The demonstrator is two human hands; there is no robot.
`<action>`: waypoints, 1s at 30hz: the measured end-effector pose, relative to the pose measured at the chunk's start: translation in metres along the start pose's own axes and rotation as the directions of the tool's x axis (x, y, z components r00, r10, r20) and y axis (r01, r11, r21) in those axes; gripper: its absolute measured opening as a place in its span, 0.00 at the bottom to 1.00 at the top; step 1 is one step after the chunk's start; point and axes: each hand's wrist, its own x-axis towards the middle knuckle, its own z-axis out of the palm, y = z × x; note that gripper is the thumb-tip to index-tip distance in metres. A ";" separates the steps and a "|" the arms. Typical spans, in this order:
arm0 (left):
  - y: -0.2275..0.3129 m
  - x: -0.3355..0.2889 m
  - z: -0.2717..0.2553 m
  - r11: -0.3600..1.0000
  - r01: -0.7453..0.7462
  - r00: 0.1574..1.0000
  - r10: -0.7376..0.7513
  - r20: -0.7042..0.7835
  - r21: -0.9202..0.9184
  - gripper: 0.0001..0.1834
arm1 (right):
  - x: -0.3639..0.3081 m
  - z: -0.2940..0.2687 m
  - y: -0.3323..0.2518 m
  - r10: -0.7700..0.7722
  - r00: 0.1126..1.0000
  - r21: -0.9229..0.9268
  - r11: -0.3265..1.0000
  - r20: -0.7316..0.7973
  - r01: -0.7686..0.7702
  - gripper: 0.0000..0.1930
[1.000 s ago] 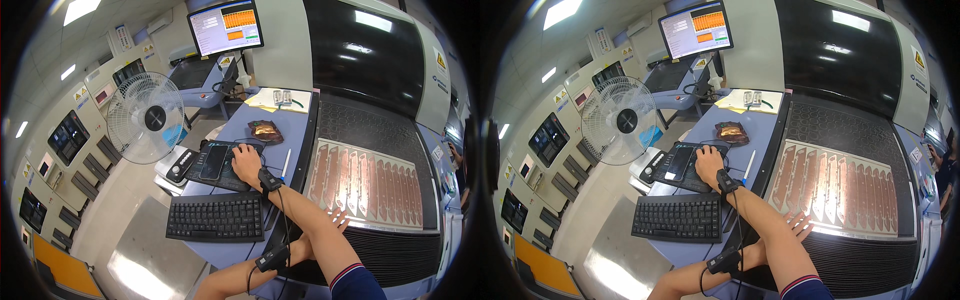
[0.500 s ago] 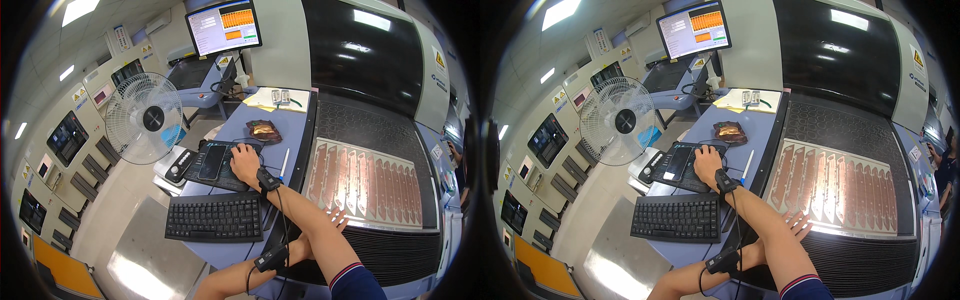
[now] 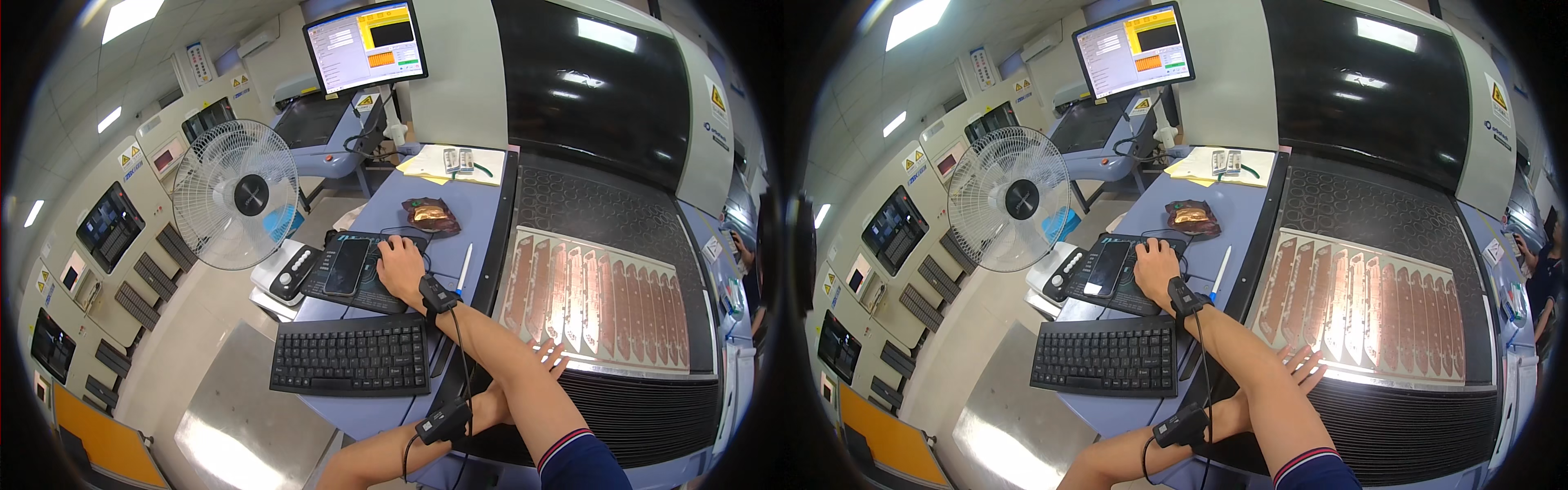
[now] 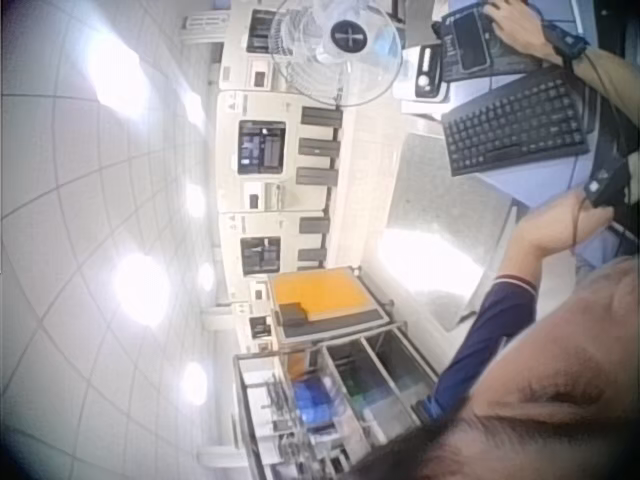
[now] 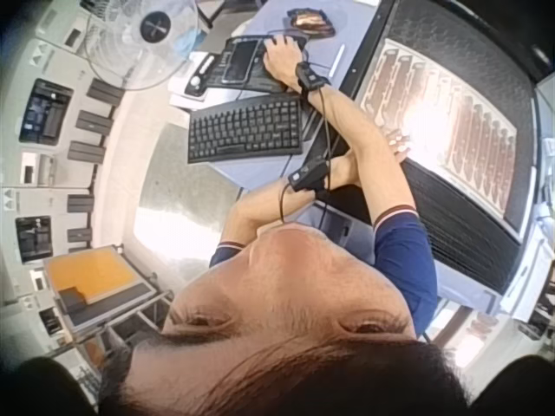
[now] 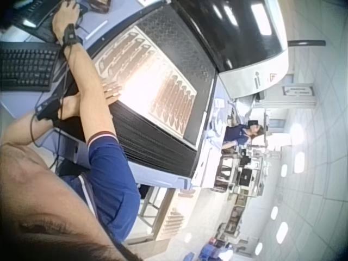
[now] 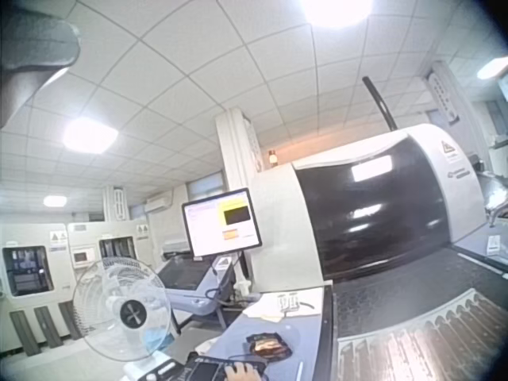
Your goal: Inspecting and handling printed circuit board panels using an automated inspection machine and manual review.
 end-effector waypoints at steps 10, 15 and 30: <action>-0.002 -0.001 0.001 0.999 -0.027 0.999 0.028 -0.039 0.018 0.43 | 0.000 0.000 0.001 0.029 0.998 0.009 1.000 0.059 -0.030 0.15; -0.002 -0.003 0.005 1.000 -0.020 0.998 0.021 -0.055 0.012 0.43 | 0.001 0.001 -0.002 0.032 0.999 0.005 0.999 0.043 -0.032 0.15; -0.001 -0.001 0.000 1.000 -0.014 1.000 0.014 -0.005 0.012 0.42 | 0.001 0.002 0.002 0.038 0.998 -0.035 0.999 0.041 -0.036 0.14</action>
